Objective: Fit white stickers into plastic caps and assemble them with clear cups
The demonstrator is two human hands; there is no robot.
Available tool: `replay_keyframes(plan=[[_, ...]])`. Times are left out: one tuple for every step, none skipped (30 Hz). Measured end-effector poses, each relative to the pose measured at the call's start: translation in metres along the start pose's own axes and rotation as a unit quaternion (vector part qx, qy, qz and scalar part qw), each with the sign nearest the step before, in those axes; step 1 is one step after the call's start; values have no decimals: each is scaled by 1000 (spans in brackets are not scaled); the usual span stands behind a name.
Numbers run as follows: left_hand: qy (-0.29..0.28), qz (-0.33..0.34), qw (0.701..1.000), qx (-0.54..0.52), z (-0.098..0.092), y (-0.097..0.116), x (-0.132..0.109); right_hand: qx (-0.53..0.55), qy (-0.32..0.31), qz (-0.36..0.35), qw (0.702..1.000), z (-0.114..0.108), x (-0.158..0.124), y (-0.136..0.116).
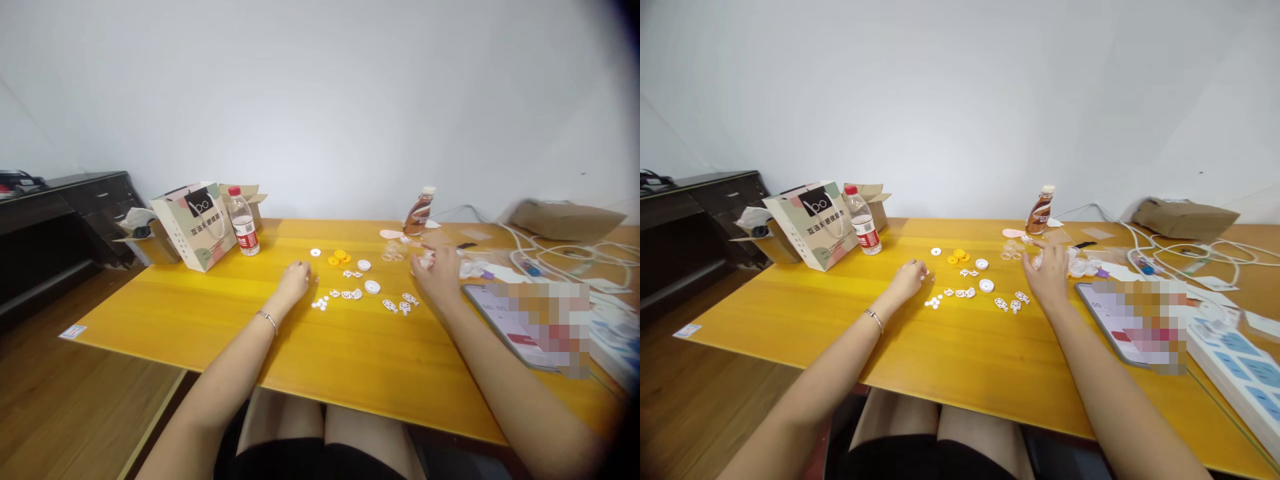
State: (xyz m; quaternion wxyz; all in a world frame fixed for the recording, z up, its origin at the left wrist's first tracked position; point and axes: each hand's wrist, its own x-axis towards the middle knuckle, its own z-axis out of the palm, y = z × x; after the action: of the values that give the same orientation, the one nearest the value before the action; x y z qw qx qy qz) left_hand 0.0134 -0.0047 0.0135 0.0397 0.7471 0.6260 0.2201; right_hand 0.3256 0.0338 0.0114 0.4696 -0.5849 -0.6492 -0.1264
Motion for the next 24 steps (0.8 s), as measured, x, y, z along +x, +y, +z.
replay_keyframes(plan=[[-1,20,1000,-12,-1,6,-2,17,-3,-6,1000,-1,0,-5],[-4,49,998,-30,-1,13,-5,37,-13,-9,999,-2,-1,-10],[-9,100,993,-67,0,21,-9,59,-33,-13,998,-2,-2,-15],[-19,149,983,-106,1,29,-13,82,-59,-17,995,-1,-4,-20],[-30,191,972,-135,3,36,-17,105,-85,-20,991,0,-7,-25],[-43,222,962,-155,5,42,-21,123,-114,-27,985,2,-10,-29],[-58,245,954,-165,8,47,-25,139,-147,-38,978,4,-14,-33],[-76,264,947,-168,11,51,-28,149,-185,-52,970,6,-18,-37],[-92,276,942,-167,14,54,-30,157,-219,-64,961,8,-21,-40],[-104,285,939,-163,17,55,-32,164,-252,-73,951,9,-25,-42],[-112,291,937,-160,19,55,-32,169,-280,-84,941,10,-27,-43],[-115,293,936,-158,21,55,-32,173,-303,-93,933,11,-30,-44],[-114,294,936,-158,22,54,-32,176,-319,-100,926,11,-31,-44],[-111,295,936,-160,23,53,-31,178,-331,-105,921,12,-32,-44],[-108,294,935,-163,24,52,-30,178,-340,-106,917,12,-33,-43],[-106,293,935,-166,25,51,-29,177,-346,-103,916,13,-33,-42],[-106,292,935,-170,26,51,-28,175,-351,-98,915,13,-33,-42],[-107,291,934,-176,26,51,-28,173,-355,-93,914,13,-32,-41],[-108,290,933,-184,27,51,-27,172,-360,-91,912,14,-32,-41],[-107,289,932,-194,27,51,-27,172,-365,-91,910,14,-31,-41],[-102,286,931,-202,28,51,-27,173,-367,-92,909,13,-31,-41],[-94,283,932,-209,28,51,-27,172,-369,-93,909,13,-31,-42],[-82,277,934,-210,28,50,-26,172,-370,-93,908,13,-31,-42],[-67,268,939,-206,29,49,-25,170,-370,-93,909,12,-31,-42]])
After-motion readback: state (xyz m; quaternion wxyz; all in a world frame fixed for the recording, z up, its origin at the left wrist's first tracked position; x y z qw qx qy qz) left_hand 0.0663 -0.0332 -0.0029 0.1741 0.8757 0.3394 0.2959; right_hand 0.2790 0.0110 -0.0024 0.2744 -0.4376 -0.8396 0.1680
